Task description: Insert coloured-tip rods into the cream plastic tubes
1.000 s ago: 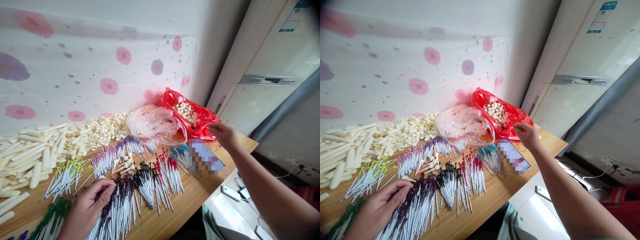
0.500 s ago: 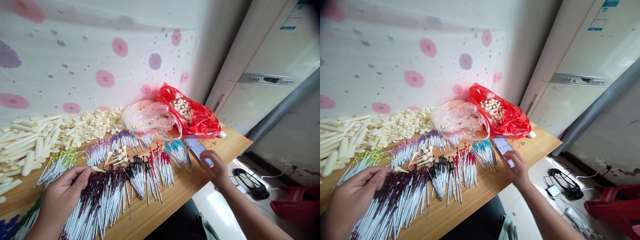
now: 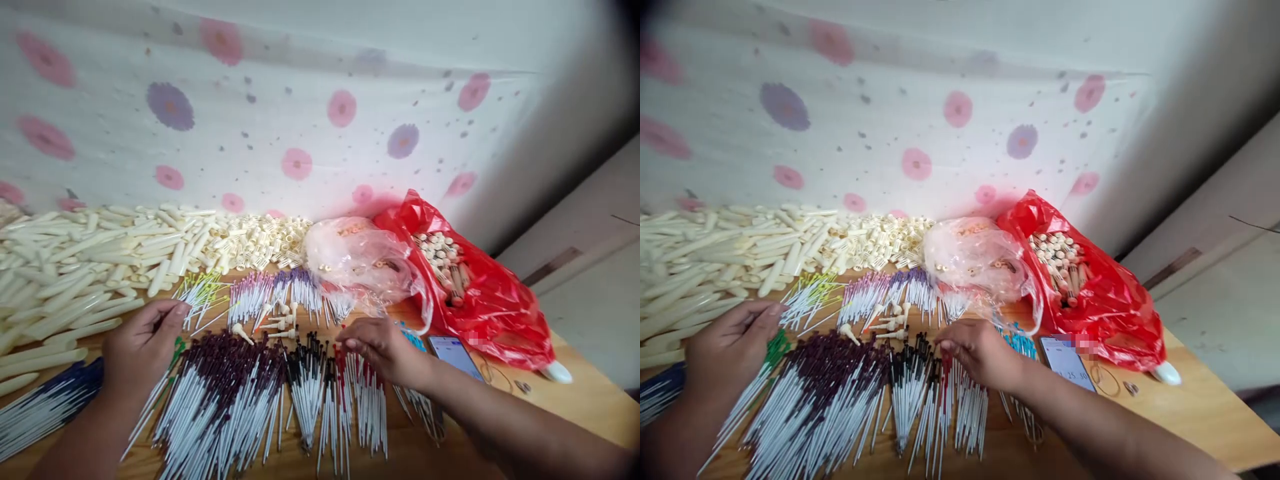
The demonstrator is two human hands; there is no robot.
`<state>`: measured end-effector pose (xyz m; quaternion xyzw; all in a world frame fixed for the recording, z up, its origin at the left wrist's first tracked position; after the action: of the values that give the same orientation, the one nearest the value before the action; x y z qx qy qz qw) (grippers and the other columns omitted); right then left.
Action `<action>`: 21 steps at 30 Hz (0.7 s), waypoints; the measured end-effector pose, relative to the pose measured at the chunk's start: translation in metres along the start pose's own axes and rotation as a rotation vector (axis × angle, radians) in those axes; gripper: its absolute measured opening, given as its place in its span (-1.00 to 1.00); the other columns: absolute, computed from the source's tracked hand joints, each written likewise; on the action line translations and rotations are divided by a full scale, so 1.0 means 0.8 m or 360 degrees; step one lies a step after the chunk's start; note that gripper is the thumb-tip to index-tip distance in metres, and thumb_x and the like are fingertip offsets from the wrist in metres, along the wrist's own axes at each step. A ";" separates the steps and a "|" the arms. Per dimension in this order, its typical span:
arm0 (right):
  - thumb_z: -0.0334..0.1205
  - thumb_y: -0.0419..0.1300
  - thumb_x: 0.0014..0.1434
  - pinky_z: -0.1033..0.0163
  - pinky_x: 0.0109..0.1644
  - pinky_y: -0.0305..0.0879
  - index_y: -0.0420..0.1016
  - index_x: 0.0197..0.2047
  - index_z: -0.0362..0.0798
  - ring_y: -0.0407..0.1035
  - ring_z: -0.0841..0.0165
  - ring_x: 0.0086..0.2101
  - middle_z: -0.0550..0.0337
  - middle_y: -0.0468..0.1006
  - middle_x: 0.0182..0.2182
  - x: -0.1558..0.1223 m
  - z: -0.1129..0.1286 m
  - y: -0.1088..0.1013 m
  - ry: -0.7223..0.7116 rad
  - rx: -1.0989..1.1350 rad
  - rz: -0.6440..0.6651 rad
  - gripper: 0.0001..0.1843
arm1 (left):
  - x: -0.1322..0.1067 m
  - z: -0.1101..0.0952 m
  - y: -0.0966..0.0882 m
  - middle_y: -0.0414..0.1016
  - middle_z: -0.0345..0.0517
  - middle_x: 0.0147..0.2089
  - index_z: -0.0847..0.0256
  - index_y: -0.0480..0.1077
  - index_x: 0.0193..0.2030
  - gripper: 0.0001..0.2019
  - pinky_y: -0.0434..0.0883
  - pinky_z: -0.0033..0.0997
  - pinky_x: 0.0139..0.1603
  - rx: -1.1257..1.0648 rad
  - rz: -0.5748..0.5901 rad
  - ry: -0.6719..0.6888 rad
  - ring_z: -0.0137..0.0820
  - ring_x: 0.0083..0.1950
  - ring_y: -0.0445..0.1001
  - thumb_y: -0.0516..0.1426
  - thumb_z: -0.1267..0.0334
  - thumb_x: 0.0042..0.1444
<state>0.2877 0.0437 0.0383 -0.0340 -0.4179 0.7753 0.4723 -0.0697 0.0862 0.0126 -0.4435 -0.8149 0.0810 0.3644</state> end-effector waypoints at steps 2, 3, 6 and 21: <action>-0.16 -0.02 0.32 0.29 -0.21 0.40 0.50 -0.17 -0.10 0.49 0.39 -0.32 0.08 0.59 -0.34 0.025 -0.019 0.011 0.0133 0.0222 0.0156 -0.70 | 0.003 0.002 0.000 0.32 -0.36 -0.63 0.30 0.46 -0.37 -0.79 0.25 -0.62 -0.54 -0.0082 0.0030 -0.0034 -0.56 -0.58 0.27 0.18 0.16 0.01; -0.14 -0.04 0.33 0.29 -0.20 0.42 0.49 -0.14 -0.11 0.50 0.39 -0.30 0.07 0.60 -0.31 0.037 -0.025 0.018 0.0190 0.0342 0.0212 -0.68 | 0.005 0.003 0.001 0.31 -0.36 -0.62 0.30 0.45 -0.36 -0.81 0.24 -0.61 -0.53 -0.0114 0.0041 -0.0049 -0.56 -0.57 0.26 0.18 0.18 0.02; -0.13 -0.02 0.31 0.27 -0.15 0.43 0.49 -0.11 -0.10 0.50 0.39 -0.25 0.07 0.60 -0.26 0.068 -0.035 0.036 0.0239 0.0521 0.0289 -0.68 | 0.008 0.009 0.003 0.30 -0.35 -0.60 0.29 0.44 -0.36 -0.83 0.24 -0.58 -0.48 -0.0121 0.0015 -0.0048 -0.54 -0.53 0.27 0.16 0.20 0.06; -0.50 0.17 0.08 0.26 -0.17 0.33 0.58 -0.30 -0.10 0.43 0.33 -0.30 0.06 0.55 -0.32 0.183 -0.015 0.128 -0.0243 -0.0361 0.0327 -0.81 | -0.007 0.007 0.012 0.23 -0.29 -0.58 0.26 0.38 -0.46 -0.74 0.20 -0.54 -0.46 -0.0106 0.0153 0.0086 -0.51 -0.52 0.21 0.05 0.14 0.13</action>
<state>0.1404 0.1413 0.0108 -0.0706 -0.5316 0.7677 0.3507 -0.0649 0.0889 0.0015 -0.4959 -0.7848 0.0591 0.3669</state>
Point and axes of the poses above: each hand's wrist, its own x-axis towards the middle knuckle, its own y-axis out of the palm, z = x × y, the point moved 4 cm from there along x, towards the middle knuckle
